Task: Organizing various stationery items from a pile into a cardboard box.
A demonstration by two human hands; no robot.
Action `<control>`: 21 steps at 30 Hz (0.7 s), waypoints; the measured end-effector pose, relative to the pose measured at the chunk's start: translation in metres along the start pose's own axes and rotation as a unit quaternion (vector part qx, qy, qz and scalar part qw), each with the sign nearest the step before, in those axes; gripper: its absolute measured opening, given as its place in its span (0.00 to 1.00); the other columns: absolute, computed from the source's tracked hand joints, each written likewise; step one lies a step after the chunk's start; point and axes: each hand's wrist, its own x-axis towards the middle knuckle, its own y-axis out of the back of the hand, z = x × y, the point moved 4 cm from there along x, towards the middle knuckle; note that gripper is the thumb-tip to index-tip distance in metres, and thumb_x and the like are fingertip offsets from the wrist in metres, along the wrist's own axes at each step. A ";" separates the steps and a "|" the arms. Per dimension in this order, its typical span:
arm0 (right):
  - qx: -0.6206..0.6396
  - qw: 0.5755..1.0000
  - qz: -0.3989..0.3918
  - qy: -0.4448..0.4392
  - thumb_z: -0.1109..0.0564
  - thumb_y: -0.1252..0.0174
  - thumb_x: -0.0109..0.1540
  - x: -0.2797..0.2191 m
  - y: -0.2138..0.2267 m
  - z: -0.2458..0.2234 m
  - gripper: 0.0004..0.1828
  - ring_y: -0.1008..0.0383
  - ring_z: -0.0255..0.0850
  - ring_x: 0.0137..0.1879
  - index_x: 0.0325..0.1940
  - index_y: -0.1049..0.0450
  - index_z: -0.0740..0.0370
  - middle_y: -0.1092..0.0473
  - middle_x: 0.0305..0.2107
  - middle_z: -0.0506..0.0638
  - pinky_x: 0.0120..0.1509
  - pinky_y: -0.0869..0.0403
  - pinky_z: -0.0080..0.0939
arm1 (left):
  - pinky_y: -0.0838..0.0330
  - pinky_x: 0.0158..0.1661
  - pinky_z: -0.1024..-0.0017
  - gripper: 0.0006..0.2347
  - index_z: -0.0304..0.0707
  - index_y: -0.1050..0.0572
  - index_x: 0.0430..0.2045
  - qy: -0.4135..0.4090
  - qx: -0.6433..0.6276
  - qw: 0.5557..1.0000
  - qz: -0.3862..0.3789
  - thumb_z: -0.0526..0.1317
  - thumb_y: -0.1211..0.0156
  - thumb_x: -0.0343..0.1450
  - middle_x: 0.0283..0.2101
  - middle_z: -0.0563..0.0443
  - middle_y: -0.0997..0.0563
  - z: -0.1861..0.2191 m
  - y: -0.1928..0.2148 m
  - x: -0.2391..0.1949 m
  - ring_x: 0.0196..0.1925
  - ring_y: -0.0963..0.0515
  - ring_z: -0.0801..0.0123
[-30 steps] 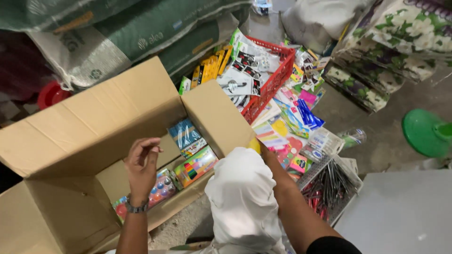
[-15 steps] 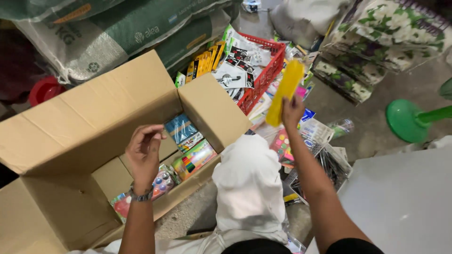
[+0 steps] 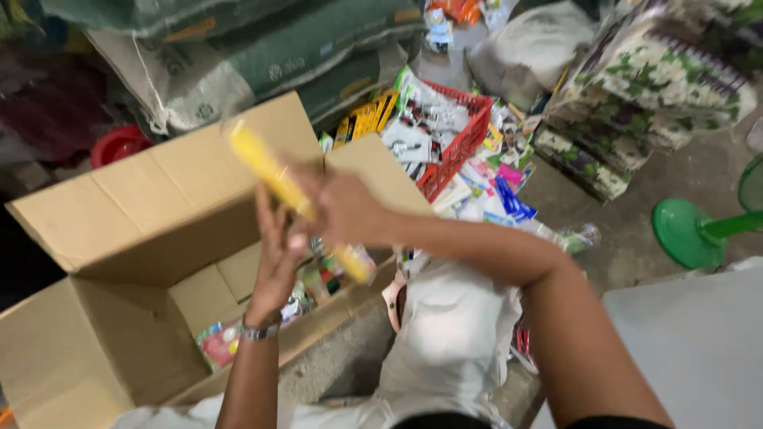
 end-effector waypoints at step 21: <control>0.125 0.986 -0.067 0.092 0.43 0.33 0.63 0.051 -0.019 0.053 0.25 0.24 0.43 0.51 0.54 0.27 0.63 0.25 0.44 0.52 0.55 0.26 0.42 | 0.21 0.49 0.64 0.22 0.34 0.33 0.61 0.333 -0.241 0.909 -0.067 0.45 0.46 0.73 0.57 0.48 0.20 -0.035 0.046 -0.021 0.51 0.17 0.67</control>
